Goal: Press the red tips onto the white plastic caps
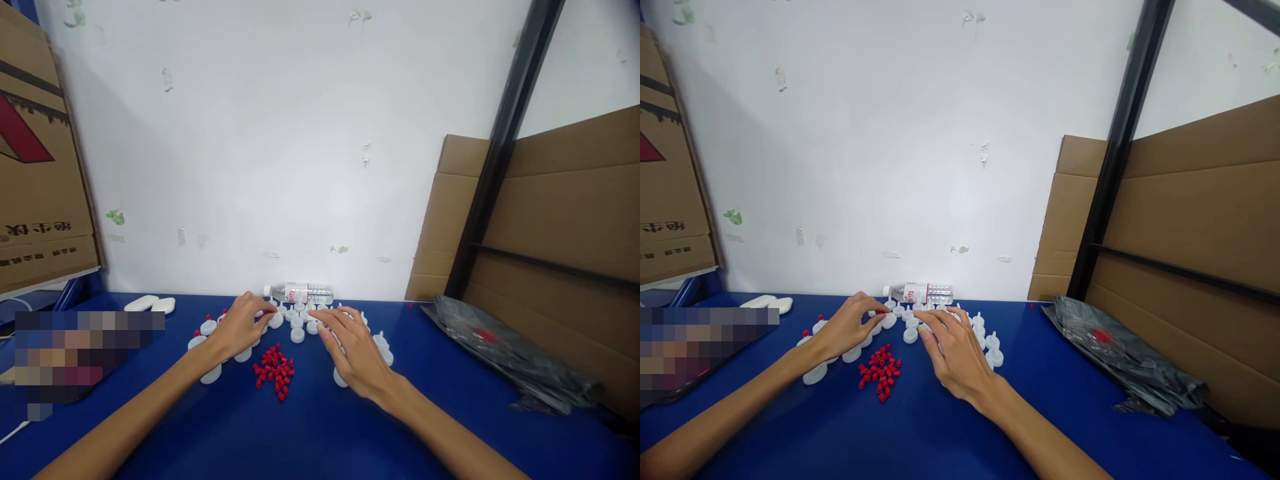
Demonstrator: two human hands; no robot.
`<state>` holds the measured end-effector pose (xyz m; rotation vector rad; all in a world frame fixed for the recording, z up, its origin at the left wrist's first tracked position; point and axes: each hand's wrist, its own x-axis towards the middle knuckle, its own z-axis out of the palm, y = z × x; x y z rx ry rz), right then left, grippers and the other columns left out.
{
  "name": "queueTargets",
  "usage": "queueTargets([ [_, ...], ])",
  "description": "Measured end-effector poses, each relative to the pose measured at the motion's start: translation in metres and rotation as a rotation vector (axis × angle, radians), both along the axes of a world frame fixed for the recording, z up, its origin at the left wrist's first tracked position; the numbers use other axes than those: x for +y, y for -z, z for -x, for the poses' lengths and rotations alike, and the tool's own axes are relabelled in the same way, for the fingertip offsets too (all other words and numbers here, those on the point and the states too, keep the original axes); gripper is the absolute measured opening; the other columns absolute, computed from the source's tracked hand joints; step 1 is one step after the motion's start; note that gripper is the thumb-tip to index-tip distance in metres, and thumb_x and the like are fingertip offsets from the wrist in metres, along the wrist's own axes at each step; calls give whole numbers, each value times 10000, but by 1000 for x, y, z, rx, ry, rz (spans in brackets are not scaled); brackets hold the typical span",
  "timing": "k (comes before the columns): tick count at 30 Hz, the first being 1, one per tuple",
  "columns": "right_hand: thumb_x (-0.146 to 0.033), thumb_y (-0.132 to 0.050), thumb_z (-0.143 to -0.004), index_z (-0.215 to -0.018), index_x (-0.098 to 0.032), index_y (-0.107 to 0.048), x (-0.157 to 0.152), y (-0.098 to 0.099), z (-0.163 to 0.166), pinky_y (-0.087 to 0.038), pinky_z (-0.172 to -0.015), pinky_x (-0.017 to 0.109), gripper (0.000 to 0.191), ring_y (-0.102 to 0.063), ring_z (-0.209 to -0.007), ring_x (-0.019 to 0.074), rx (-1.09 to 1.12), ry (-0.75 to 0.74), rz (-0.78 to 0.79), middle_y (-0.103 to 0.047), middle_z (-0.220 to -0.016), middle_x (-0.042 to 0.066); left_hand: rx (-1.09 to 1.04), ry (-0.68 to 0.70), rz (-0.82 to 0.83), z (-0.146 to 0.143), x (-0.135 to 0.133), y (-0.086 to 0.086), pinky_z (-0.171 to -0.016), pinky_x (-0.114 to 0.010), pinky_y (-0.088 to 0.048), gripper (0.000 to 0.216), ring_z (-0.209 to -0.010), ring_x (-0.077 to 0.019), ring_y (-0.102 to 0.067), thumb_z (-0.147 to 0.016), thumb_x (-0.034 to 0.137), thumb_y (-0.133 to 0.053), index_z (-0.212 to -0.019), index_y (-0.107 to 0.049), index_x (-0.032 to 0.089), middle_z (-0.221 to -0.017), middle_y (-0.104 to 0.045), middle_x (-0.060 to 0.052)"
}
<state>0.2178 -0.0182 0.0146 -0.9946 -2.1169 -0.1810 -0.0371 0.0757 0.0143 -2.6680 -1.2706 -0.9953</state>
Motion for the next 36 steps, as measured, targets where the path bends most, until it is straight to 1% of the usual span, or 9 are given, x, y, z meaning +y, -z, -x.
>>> queueTargets([
  [2, -225, -387, -1032, -1404, -303, -469, 0, 1, 1, -329, -1110, 447, 389, -565, -1201, 182, -11, -19, 11, -633, -1295, 31, 88, 4, 22, 0, 2, 5, -840, -402, -471, 224, -958, -266, -610, -907, 290, -531, -967, -744, 262, -917, -733, -47],
  [6, -209, -390, -1029, -1380, -304, -491, 0, 2, 3, -322, -1115, 442, 377, -578, -1171, 172, -24, -45, 12, -658, -1243, 14, 137, 9, -10, -4, 1, 7, -848, -423, -456, 296, -978, -277, -596, -945, 328, -484, -1123, -707, 250, -970, -722, -73],
  [13, -201, -367, -1033, -1325, -282, -545, -2, -1, 5, -353, -1091, 447, 351, -609, -1112, 183, -35, -56, -2, -679, -1189, 31, 196, 36, -79, 3, 7, 13, -970, -471, -415, 403, -1233, -285, -499, -989, 244, -337, -1289, -606, 258, -1307, -626, -76],
  [15, -195, -364, -1033, -1311, -283, -554, -2, -1, 5, -352, -1090, 441, 348, -612, -1106, 177, -38, -61, 5, -683, -1177, 25, 233, 30, -63, 4, 10, 18, -966, -482, -411, 404, -1225, -296, -506, -978, 216, -337, -1271, -616, 229, -1283, -645, -83],
  [20, -198, -352, -1035, -1284, -273, -573, -1, 2, 6, -359, -1084, 436, 342, -626, -1084, 176, -54, -64, -3, -694, -1151, 32, 221, 10, -86, 2, 15, 22, -893, -436, -428, 390, -1085, -285, -581, -857, 66, -417, -1062, -710, 219, -1109, -715, -88],
  [26, -201, -341, -1041, -1248, -274, -604, -3, 2, 6, -343, -1096, 439, 342, -634, -1070, 169, -98, -60, 25, -700, -1125, 29, 231, -60, -101, 2, 18, 17, -838, -412, -438, 295, -957, -269, -624, -863, 121, -465, -939, -728, 233, -959, -742, -67],
  [29, -198, -379, -1030, -1246, -274, -602, -3, 3, 7, -350, -1089, 447, 320, -631, -1067, 176, -82, -58, 35, -697, -1127, 32, 151, -48, -130, 0, 12, 7, -845, -424, -439, 253, -938, -265, -615, -907, 189, -471, -927, -720, 227, -949, -743, -62],
  [32, -240, -490, -993, -1302, -270, -558, -1, 5, 7, -374, -1071, 476, 317, -617, -1097, 210, -57, -13, 14, -683, -1168, 52, -30, 34, -98, -9, -2, -4, -870, -415, -455, 189, -955, -245, -618, -930, 306, -536, -955, -713, 244, -980, -740, -40],
  [36, -375, -630, -923, -1416, -262, -452, 2, 9, 6, -408, -1044, 509, 536, -608, -1126, 256, -46, 49, -19, -666, -1219, 91, -263, 164, 53, -29, -28, -14, -822, -352, -507, 174, -881, -203, -652, -874, 376, -653, -978, -733, 260, -940, -738, -16],
])
